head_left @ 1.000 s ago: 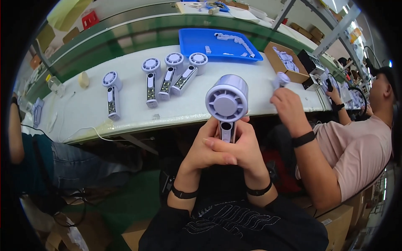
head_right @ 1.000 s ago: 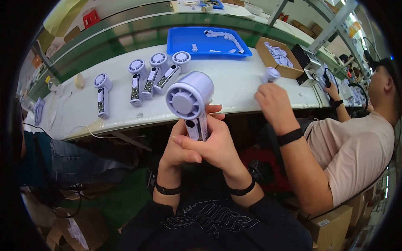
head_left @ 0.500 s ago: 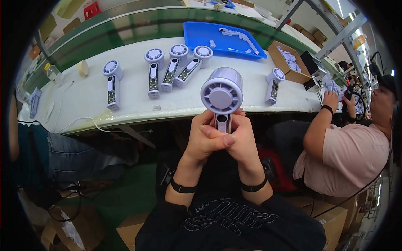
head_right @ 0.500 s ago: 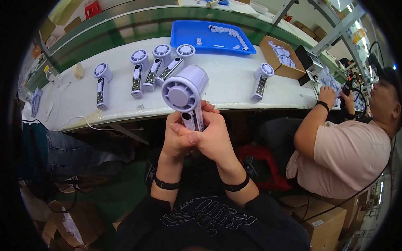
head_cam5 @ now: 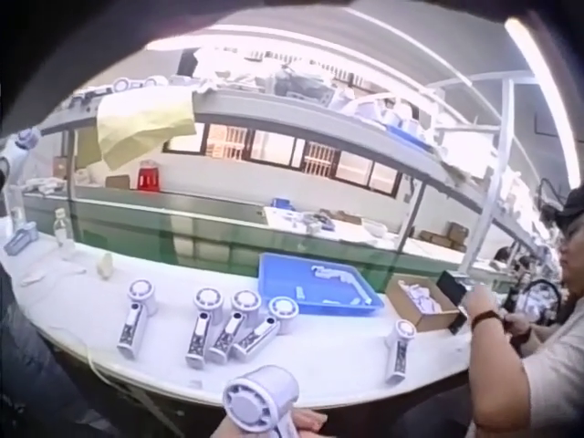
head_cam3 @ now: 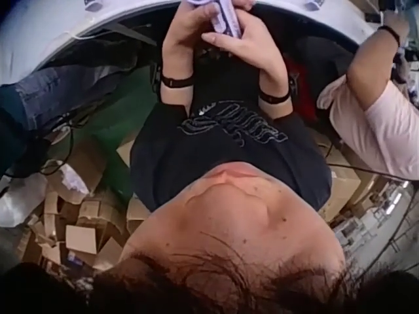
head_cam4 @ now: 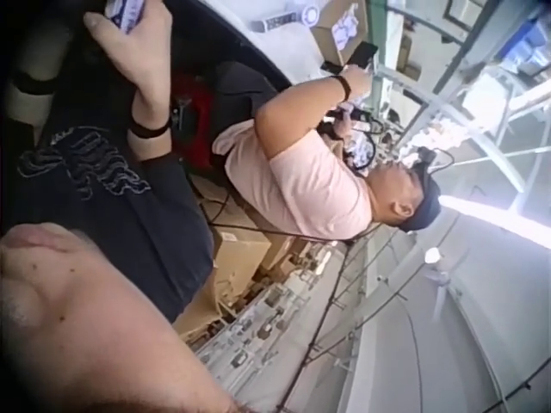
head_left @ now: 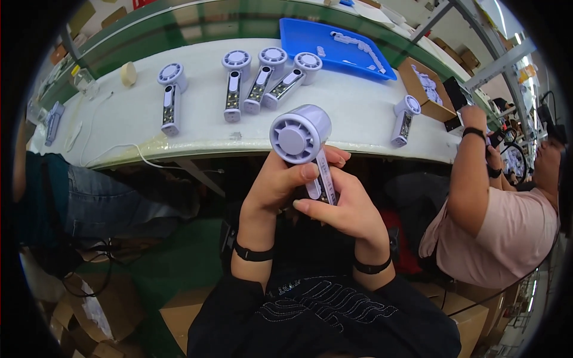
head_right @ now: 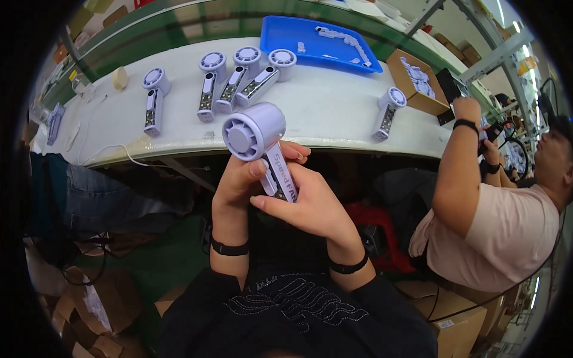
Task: The person picks up a handheld fan, presses a button cover onto the handle, and sets the fan down, repeating this process for several fans. Occasionally, the person reaches into a blue tray to retrieve more button covers or tests the fan's power button.
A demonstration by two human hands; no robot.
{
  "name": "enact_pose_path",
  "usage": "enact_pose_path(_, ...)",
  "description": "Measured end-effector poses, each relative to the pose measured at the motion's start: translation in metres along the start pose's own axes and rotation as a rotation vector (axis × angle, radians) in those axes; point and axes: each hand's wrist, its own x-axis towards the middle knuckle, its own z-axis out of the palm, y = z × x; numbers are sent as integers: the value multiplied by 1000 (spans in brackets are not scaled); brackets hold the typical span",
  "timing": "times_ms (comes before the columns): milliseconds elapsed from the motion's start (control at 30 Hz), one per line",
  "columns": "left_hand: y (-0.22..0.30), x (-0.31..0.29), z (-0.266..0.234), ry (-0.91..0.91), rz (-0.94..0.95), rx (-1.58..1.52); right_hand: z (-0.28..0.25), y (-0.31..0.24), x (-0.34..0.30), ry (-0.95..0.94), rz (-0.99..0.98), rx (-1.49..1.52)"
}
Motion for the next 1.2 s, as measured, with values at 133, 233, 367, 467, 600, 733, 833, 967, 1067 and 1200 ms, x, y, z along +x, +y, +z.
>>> enact_pose_path(133,18,-19,-3,143,-62,4,21,11,10,-101,86,149)
enact_pose_path(233,14,-21,8,198,-76,149,23,25,4,-28,65,220)
enact_pose_path(367,-8,7,33,185,76,343,-15,52,-15,71,15,264)
enact_pose_path(467,3,-2,43,234,-82,286,-21,66,-13,114,-24,275)
enact_pose_path(600,12,-20,36,306,44,196,1,91,20,57,-72,319)
enact_pose_path(733,19,-20,40,269,351,283,36,93,38,-85,-103,389)
enact_pose_path(833,41,-30,53,119,281,549,88,93,48,-256,-110,466)
enact_pose_path(967,81,-57,83,346,262,575,161,83,47,-366,-144,568)
enact_pose_path(1067,61,-57,57,429,320,483,174,65,52,-321,-202,598)
enact_pose_path(1200,78,-91,41,540,370,341,76,42,35,124,-300,505)
